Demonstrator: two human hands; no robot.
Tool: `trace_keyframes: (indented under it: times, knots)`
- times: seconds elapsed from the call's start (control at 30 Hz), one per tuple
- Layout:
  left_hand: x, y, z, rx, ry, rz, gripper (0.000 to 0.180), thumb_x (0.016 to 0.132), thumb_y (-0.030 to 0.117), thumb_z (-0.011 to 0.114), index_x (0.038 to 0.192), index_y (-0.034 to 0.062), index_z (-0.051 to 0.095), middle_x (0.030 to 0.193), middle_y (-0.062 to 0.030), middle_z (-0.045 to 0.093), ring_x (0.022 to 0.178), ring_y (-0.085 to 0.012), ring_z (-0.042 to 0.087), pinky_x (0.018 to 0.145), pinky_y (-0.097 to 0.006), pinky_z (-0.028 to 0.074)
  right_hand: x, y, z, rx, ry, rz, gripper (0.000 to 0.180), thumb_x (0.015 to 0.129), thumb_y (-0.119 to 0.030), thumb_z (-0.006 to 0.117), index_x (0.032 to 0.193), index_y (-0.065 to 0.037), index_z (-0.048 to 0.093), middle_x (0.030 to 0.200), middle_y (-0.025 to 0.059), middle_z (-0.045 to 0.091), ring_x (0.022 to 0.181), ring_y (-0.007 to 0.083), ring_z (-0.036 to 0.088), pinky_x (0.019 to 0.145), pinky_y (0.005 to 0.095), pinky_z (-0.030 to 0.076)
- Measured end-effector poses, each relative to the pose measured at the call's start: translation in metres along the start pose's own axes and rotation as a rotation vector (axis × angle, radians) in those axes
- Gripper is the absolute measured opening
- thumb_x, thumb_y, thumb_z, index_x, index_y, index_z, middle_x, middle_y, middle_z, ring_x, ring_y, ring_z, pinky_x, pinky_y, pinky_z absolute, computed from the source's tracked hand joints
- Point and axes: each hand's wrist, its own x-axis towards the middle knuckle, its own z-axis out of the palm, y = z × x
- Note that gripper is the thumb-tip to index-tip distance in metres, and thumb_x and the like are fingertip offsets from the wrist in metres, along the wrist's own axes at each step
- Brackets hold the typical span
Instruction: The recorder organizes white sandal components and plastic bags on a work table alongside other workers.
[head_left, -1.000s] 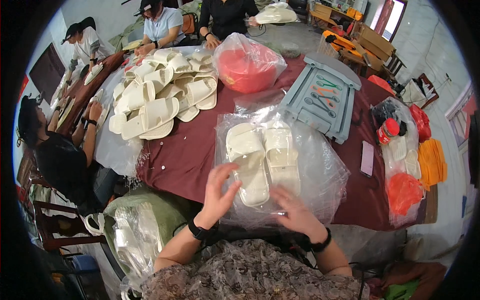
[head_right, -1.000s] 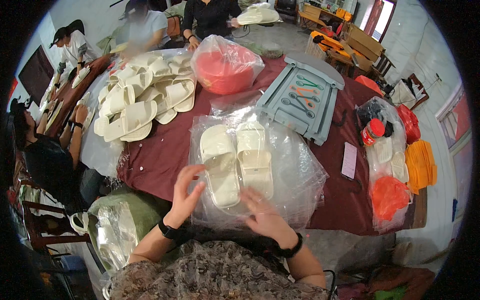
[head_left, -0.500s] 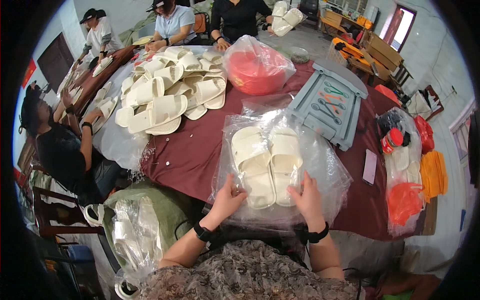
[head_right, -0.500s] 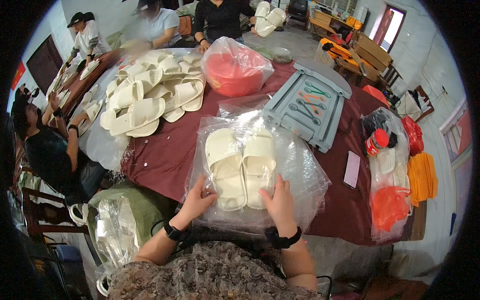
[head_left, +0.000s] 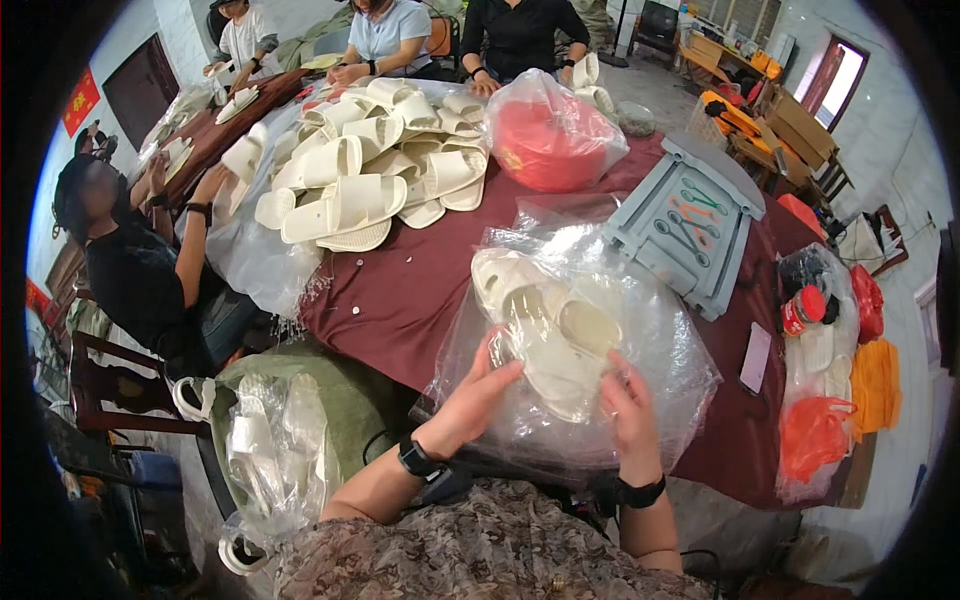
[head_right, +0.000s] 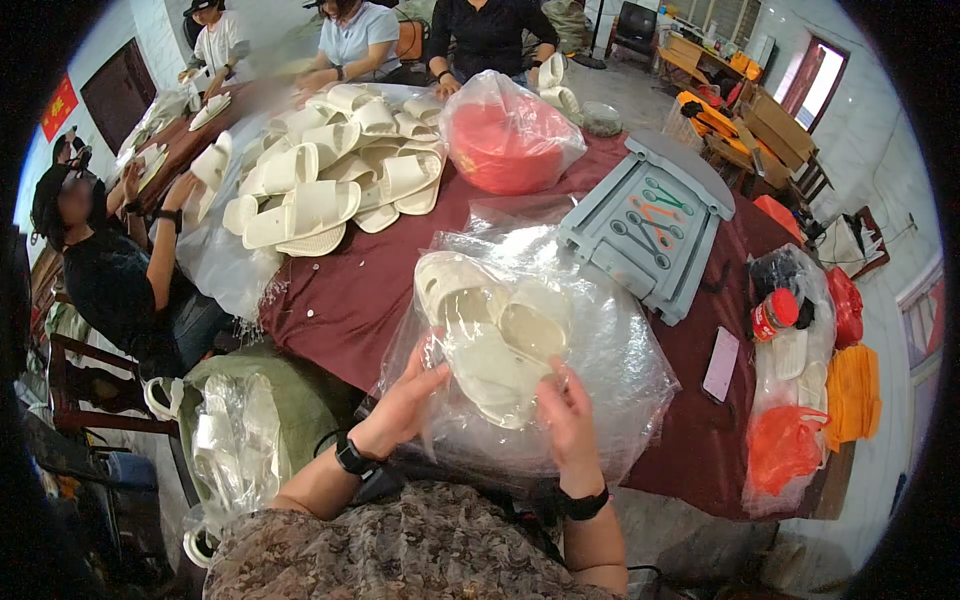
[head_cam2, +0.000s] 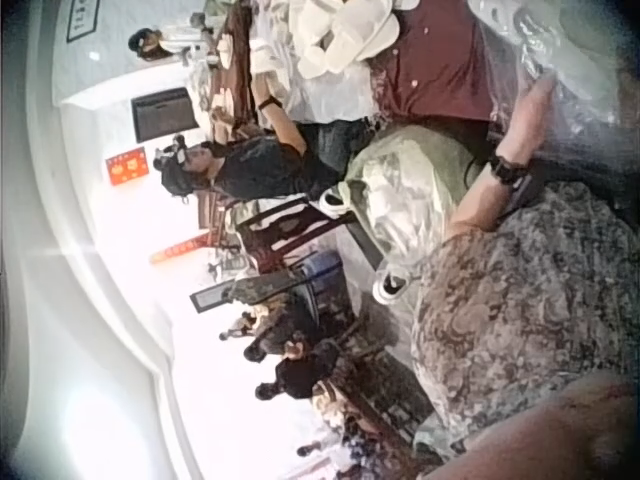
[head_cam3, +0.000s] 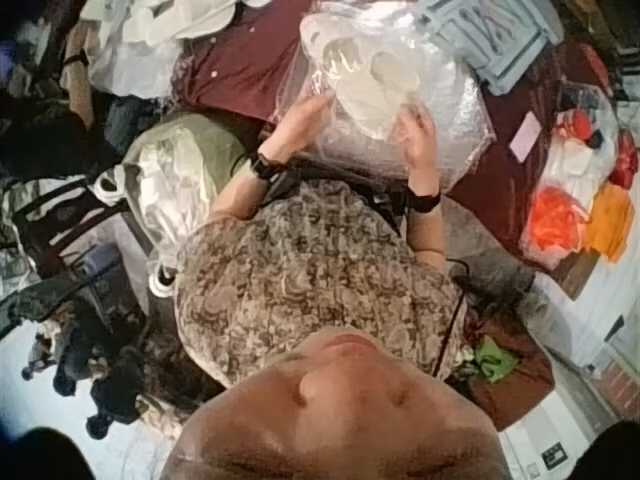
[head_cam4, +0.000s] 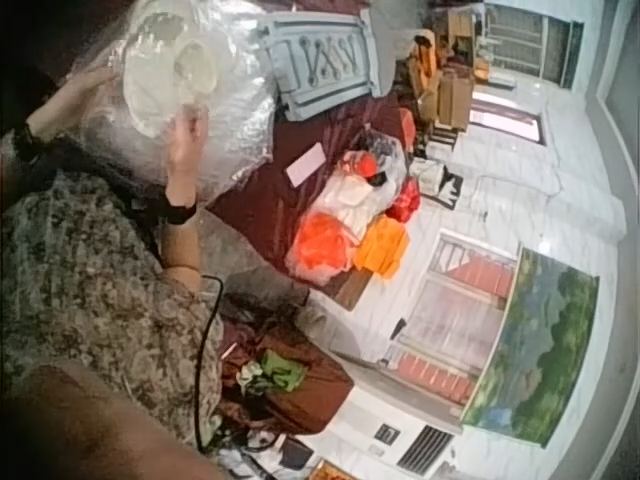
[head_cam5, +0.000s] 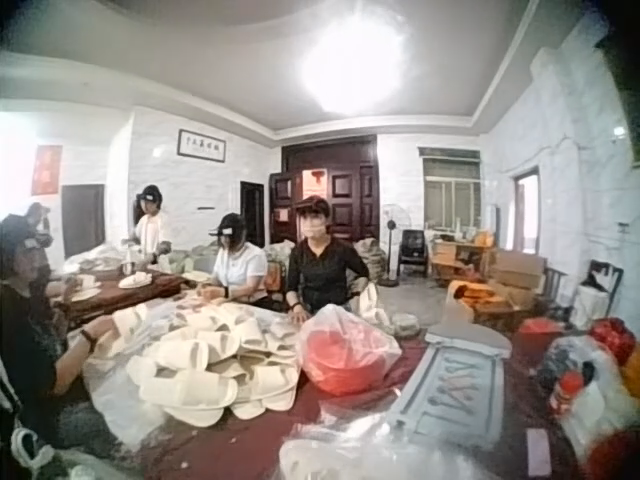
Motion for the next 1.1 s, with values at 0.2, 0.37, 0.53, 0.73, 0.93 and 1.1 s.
trace_keyframes:
  times: [0.2, 0.37, 0.53, 0.73, 0.93, 1.1]
  knots:
    - [0.006, -0.002, 0.012, 0.02, 0.122, 0.101, 0.099, 0.084, -0.009, 0.06, 0.154, 0.0129, -0.008, 0.149, -0.0123, 0.029, 0.132, -0.0235, 0.038, 0.106, -0.036, 0.037, -0.01, 0.012, 0.017, -0.274, -0.305, -0.083, 0.057, 0.097, -0.008, 0.054, 0.148, -0.001, 0.031, 0.091, 0.0009, 0.056, 0.076, 0.006, 0.052, 0.065, 0.0217, 0.044]
    - [-0.036, 0.03, -0.015, 0.01, 0.149, 0.198, 0.095, 0.081, -0.015, 0.057, 0.155, 0.0171, 0.007, 0.145, -0.0107, 0.039, 0.13, -0.0219, 0.043, 0.103, -0.036, 0.041, 0.015, 0.018, -0.004, -0.385, -0.464, -0.252, 0.039, 0.101, -0.013, 0.048, 0.138, 0.001, 0.046, 0.102, 0.0057, 0.06, 0.095, 0.0133, 0.055, 0.084, 0.0287, 0.045]
    - [-0.105, 0.085, -0.035, 0.216, 0.409, 0.368, 0.094, 0.078, -0.012, 0.063, 0.155, 0.0127, 0.015, 0.152, -0.0116, 0.031, 0.137, -0.0208, 0.033, 0.108, -0.032, 0.034, 0.013, 0.009, -0.019, -0.909, -0.076, -0.421, 0.038, 0.09, -0.017, 0.063, 0.124, -0.001, 0.058, 0.113, 0.014, 0.06, 0.104, 0.0235, 0.055, 0.089, 0.0347, 0.044]
    - [-0.246, 0.16, -0.095, 0.62, 0.98, 0.462, 0.095, 0.073, -0.009, 0.067, 0.154, 0.0123, 0.022, 0.154, -0.0082, 0.03, 0.13, -0.016, 0.039, 0.106, -0.03, 0.035, 0.029, 0.036, -0.024, -1.171, -0.192, -0.514, 0.042, 0.081, -0.013, 0.069, 0.118, 0.003, 0.059, 0.116, 0.0127, 0.056, 0.101, 0.0266, 0.054, 0.077, 0.0338, 0.046]
    - [-0.368, 0.159, -0.178, 0.861, 1.16, -0.152, 0.091, 0.071, 0.003, 0.074, 0.15, 0.0092, 0.029, 0.127, -0.0093, 0.057, 0.109, -0.0183, 0.056, 0.089, -0.033, 0.048, 0.036, 0.032, -0.018, -1.138, -0.18, -0.421, 0.039, 0.081, -0.014, 0.07, 0.114, 0.003, 0.06, 0.116, 0.0135, 0.055, 0.104, 0.0304, 0.054, 0.079, 0.0355, 0.046]
    - [-0.356, 0.053, -0.258, 1.699, 1.177, -0.875, 0.068, 0.066, 0.042, 0.079, 0.123, 0.0082, 0.061, 0.099, -0.0117, 0.071, 0.091, -0.0296, 0.069, 0.078, -0.04, 0.055, 0.044, 0.042, -0.026, -1.126, -0.164, -0.524, 0.035, 0.081, -0.015, 0.069, 0.111, 0.001, 0.061, 0.117, 0.0141, 0.055, 0.104, 0.0314, 0.053, 0.082, 0.0371, 0.045]
